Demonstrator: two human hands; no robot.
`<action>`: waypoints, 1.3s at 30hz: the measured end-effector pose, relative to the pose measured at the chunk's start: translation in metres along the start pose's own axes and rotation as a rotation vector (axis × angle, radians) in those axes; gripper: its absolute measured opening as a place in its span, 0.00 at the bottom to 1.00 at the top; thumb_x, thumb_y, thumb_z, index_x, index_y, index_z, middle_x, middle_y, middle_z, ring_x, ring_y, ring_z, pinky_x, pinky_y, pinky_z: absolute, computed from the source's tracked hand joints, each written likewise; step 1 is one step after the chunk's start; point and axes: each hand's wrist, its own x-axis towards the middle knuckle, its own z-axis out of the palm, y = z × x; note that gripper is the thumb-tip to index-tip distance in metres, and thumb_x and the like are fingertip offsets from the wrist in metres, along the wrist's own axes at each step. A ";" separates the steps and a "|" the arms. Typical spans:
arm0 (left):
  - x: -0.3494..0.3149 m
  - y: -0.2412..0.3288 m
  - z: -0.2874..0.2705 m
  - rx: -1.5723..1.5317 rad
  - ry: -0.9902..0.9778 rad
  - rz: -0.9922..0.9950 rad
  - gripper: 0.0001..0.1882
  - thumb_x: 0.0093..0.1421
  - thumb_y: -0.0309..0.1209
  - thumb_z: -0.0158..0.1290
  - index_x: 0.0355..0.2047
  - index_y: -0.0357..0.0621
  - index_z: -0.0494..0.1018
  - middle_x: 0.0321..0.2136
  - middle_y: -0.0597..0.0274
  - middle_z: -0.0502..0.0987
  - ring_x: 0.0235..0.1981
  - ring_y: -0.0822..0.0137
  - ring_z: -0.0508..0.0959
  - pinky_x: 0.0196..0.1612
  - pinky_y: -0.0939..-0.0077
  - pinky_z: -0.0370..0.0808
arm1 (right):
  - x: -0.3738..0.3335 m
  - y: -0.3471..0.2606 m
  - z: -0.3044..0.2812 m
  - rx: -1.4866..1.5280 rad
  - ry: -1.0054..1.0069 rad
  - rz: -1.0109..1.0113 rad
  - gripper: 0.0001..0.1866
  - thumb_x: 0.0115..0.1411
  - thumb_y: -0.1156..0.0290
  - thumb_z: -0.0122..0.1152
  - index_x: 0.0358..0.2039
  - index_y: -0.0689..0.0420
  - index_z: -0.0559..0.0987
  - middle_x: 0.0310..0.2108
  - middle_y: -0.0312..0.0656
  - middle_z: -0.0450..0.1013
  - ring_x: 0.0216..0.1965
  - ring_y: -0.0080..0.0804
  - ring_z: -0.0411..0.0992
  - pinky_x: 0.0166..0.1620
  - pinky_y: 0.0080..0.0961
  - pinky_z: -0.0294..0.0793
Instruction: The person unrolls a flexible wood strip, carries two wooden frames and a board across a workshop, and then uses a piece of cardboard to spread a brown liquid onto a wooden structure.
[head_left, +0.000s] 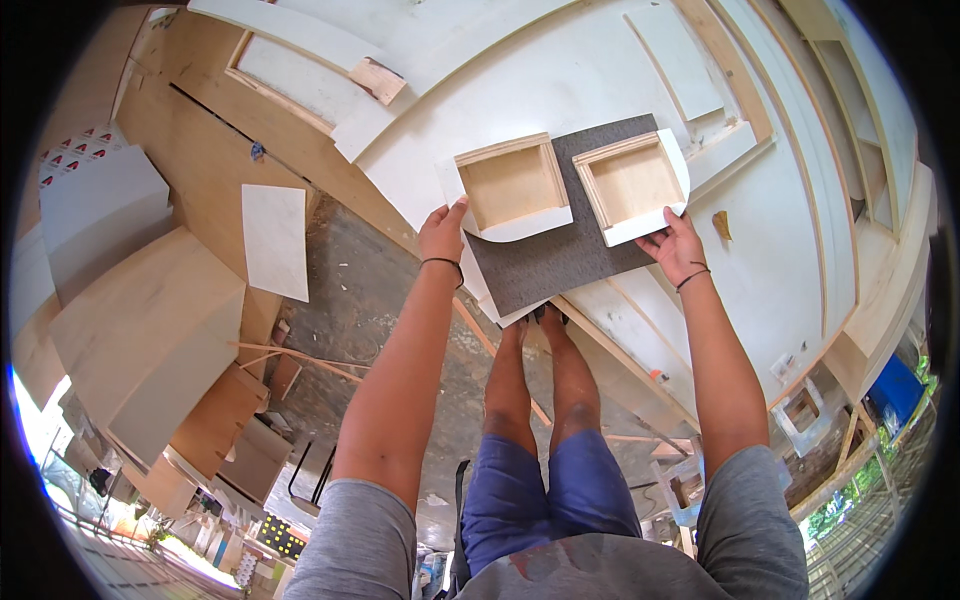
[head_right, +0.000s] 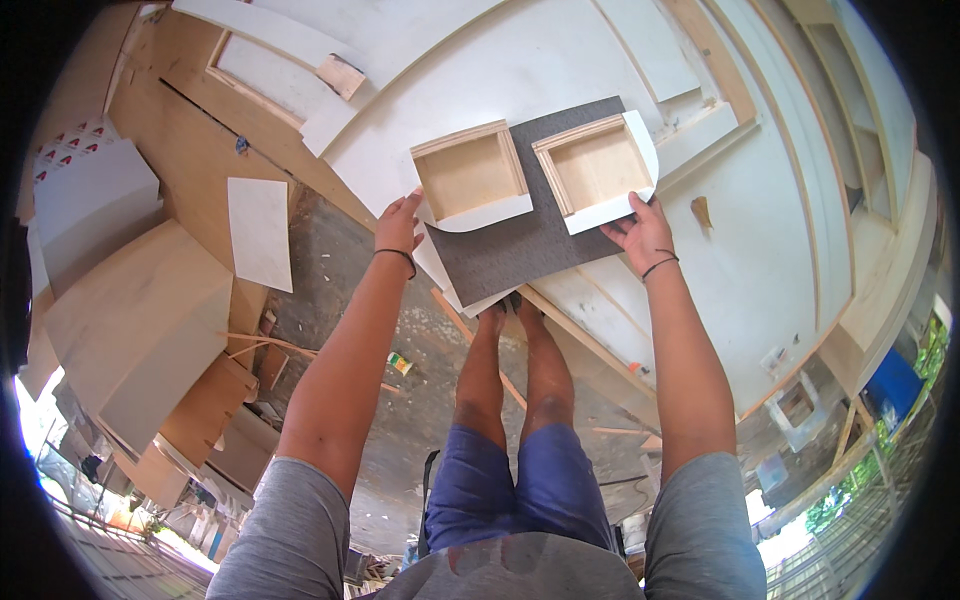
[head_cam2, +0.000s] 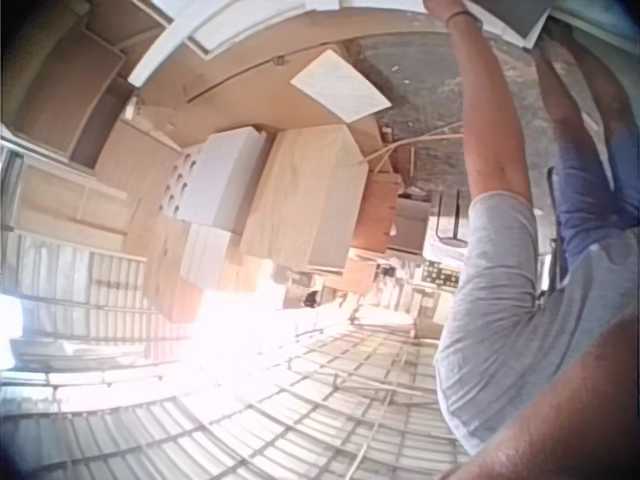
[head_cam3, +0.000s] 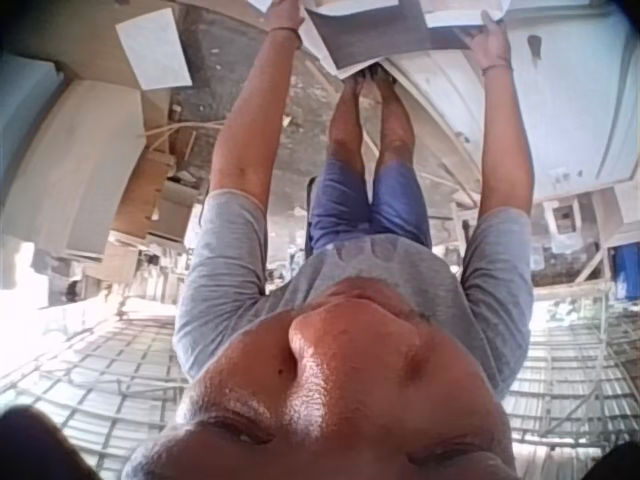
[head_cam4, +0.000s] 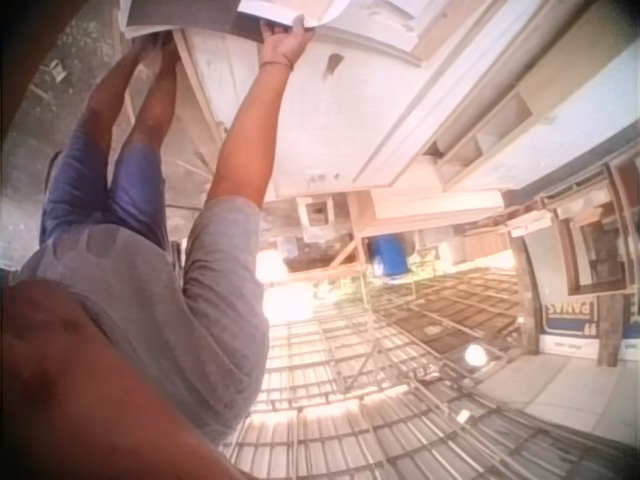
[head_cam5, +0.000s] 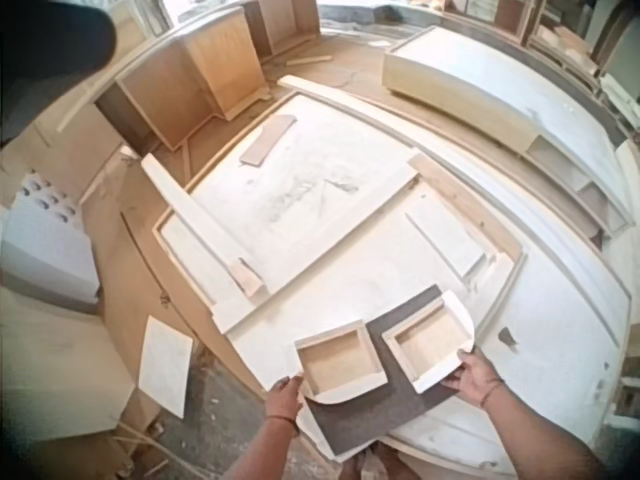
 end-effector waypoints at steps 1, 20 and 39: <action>0.001 0.000 0.000 -0.033 -0.017 -0.038 0.27 0.48 0.49 0.55 0.42 0.45 0.67 0.34 0.68 0.68 0.33 0.73 0.66 0.34 0.75 0.66 | 0.004 0.001 0.000 -0.030 0.032 0.014 0.24 0.59 0.64 0.48 0.55 0.49 0.55 0.50 0.42 0.59 0.50 0.40 0.61 0.46 0.45 0.67; -0.007 -0.006 0.005 -0.077 -0.039 0.052 0.35 0.47 0.39 0.59 0.55 0.51 0.57 0.42 0.58 0.70 0.42 0.66 0.68 0.41 0.70 0.65 | 0.031 0.011 0.002 -1.249 0.743 -0.499 0.31 0.44 0.54 0.62 0.48 0.53 0.67 0.50 0.49 0.59 0.52 0.47 0.58 0.51 0.41 0.62; 0.015 -0.042 0.015 0.094 0.111 0.205 0.26 0.41 0.29 0.60 0.39 0.40 0.61 0.28 0.60 0.68 0.30 0.68 0.69 0.35 0.74 0.69 | 0.050 0.002 -0.012 -1.459 0.555 -0.450 0.25 0.45 0.54 0.59 0.40 0.56 0.69 0.38 0.51 0.67 0.41 0.48 0.67 0.44 0.39 0.67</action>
